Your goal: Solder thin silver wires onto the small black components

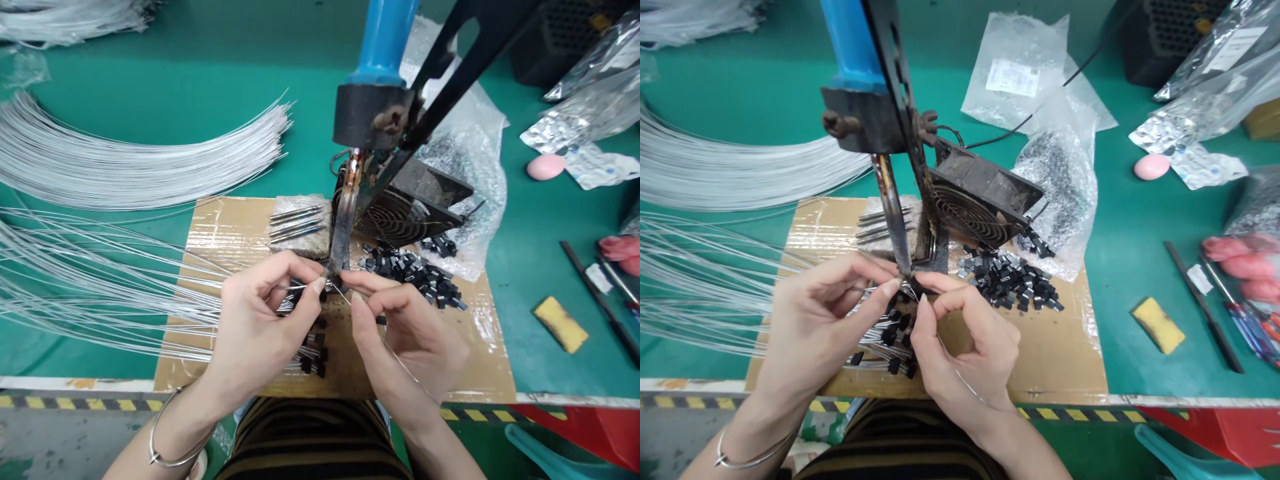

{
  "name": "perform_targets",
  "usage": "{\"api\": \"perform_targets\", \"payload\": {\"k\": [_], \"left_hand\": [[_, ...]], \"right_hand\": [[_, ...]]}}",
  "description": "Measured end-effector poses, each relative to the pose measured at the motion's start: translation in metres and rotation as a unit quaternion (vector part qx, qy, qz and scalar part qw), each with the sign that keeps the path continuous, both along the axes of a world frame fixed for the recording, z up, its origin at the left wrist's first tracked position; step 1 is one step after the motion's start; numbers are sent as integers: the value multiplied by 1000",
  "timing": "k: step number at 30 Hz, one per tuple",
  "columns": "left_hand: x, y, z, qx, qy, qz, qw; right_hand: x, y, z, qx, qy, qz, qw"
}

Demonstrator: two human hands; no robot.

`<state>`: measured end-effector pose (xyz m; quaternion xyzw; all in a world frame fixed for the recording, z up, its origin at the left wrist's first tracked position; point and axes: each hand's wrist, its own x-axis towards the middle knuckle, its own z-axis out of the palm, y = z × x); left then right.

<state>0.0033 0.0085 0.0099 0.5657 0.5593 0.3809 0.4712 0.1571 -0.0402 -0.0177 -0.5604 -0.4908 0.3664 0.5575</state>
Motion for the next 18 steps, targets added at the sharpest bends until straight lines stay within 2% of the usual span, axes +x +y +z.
{"api": "perform_targets", "payload": {"k": [11, 18], "left_hand": [[0, 1, -3, -15, 0, -5, 1000], [1, 0, -1, -2, 1, 3, 1000]], "right_hand": [[0, -1, -3, 0, -27, 1, 1000], [-1, -1, -5, 28, -40, -7, 999]]}}
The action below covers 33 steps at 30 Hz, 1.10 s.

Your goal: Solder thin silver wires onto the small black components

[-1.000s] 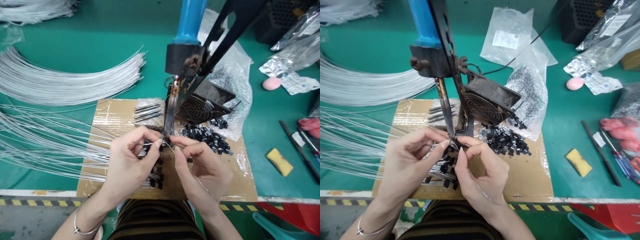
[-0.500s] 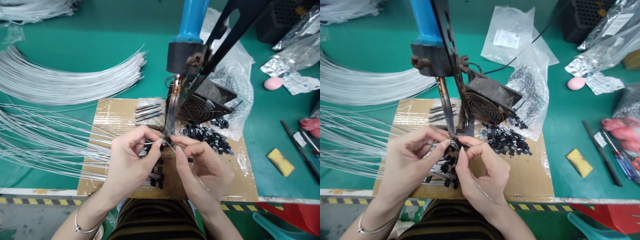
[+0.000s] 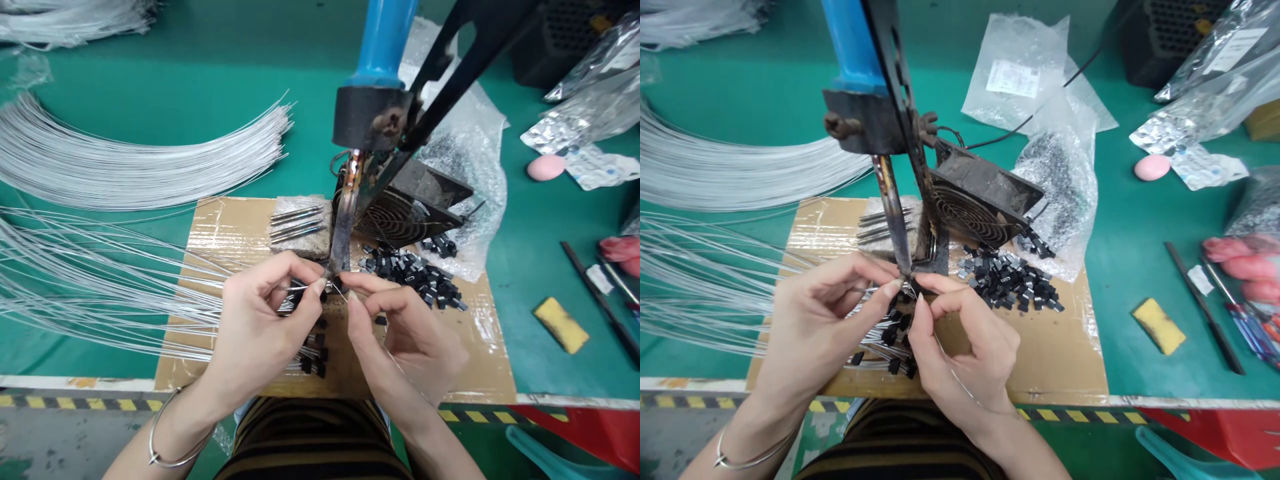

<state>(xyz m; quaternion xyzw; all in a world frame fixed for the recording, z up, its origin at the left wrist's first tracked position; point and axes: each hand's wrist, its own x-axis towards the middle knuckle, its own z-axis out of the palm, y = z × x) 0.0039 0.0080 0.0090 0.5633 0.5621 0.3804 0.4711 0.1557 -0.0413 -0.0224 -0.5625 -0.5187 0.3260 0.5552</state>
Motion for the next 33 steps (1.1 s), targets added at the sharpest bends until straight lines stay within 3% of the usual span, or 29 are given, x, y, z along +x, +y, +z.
{"api": "perform_targets", "payload": {"k": [33], "left_hand": [[0, 1, -3, 18, 2, -3, 1000]], "right_hand": [[-2, -1, -4, 31, -24, -7, 999]]}}
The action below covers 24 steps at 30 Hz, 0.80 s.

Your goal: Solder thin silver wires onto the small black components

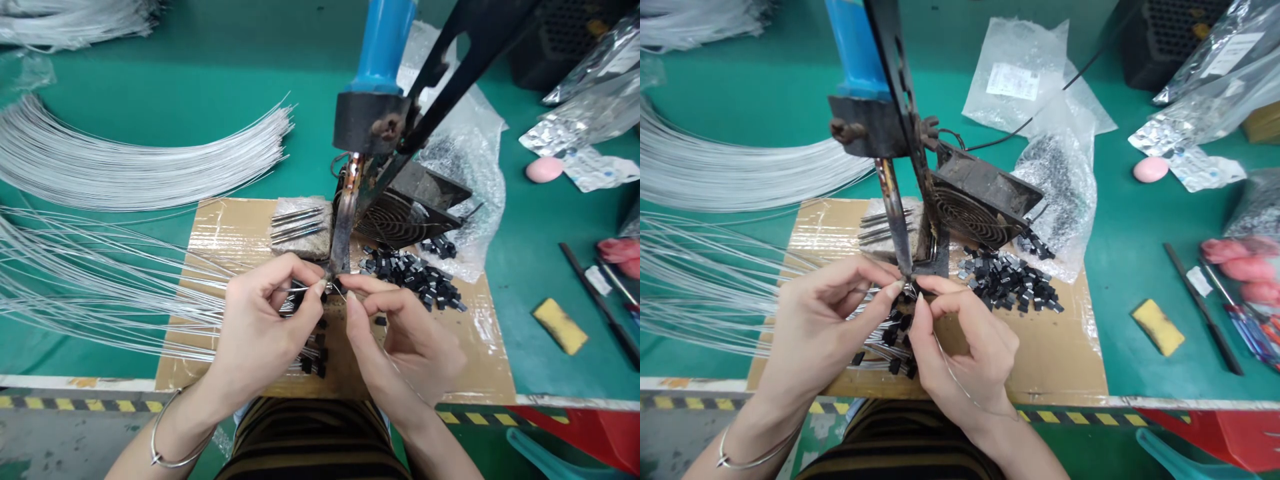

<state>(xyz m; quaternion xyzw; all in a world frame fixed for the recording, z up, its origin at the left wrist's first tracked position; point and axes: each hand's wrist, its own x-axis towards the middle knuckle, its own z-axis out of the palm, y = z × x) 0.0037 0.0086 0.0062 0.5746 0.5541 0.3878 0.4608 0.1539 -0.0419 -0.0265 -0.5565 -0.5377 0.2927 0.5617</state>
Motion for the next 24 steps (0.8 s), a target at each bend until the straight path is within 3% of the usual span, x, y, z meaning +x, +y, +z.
{"api": "perform_targets", "payload": {"k": [24], "left_hand": [[-1, -4, 0, 18, 24, -2, 1000]], "right_hand": [[0, 3, 7, 13, -53, -4, 998]]}}
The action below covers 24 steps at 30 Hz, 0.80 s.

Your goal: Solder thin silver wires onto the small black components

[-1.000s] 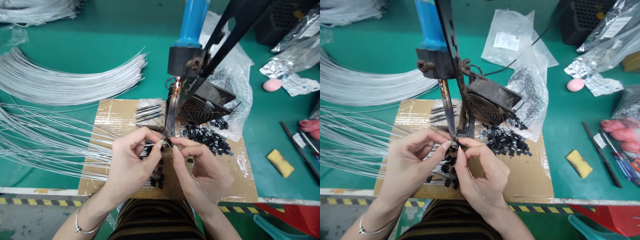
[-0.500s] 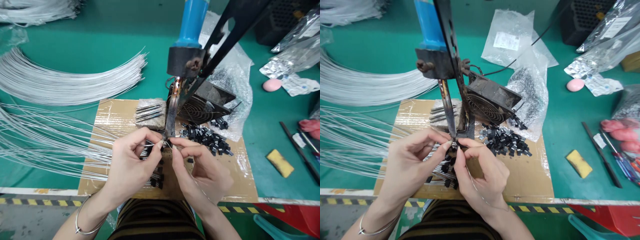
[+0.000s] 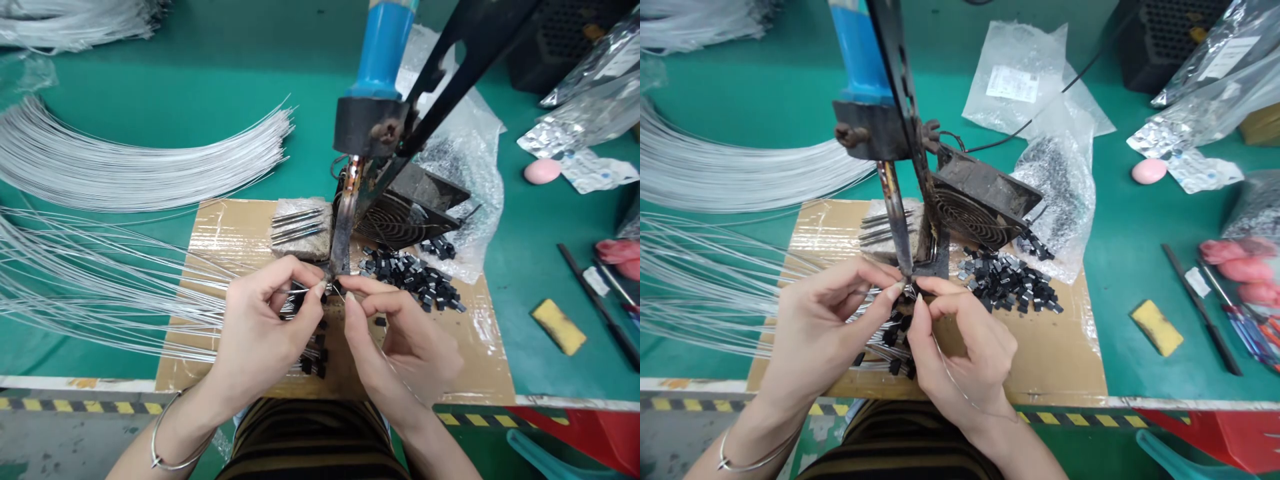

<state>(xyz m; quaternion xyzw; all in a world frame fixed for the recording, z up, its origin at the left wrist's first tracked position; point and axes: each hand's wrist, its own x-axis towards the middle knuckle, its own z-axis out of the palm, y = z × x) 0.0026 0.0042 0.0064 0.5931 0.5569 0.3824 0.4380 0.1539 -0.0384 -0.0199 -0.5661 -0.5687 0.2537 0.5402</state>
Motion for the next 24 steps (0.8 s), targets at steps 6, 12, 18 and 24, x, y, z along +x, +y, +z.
{"api": "perform_targets", "payload": {"k": [6, 12, 18, 24], "left_hand": [[1, 0, 0, 0, 11, 2, 1000], [0, -1, 1, 10, 19, -1, 1000], [1, 1, -2, -5, 8, -1, 1000], [-2, -1, -2, 17, 57, -12, 998]], "right_hand": [[-1, 0, -2, 5, -8, -4, 1000], [-1, -1, -2, 6, -10, -8, 1000], [-1, 0, -2, 6, 0, -1, 1000], [1, -3, -7, -23, 44, -5, 999]]}}
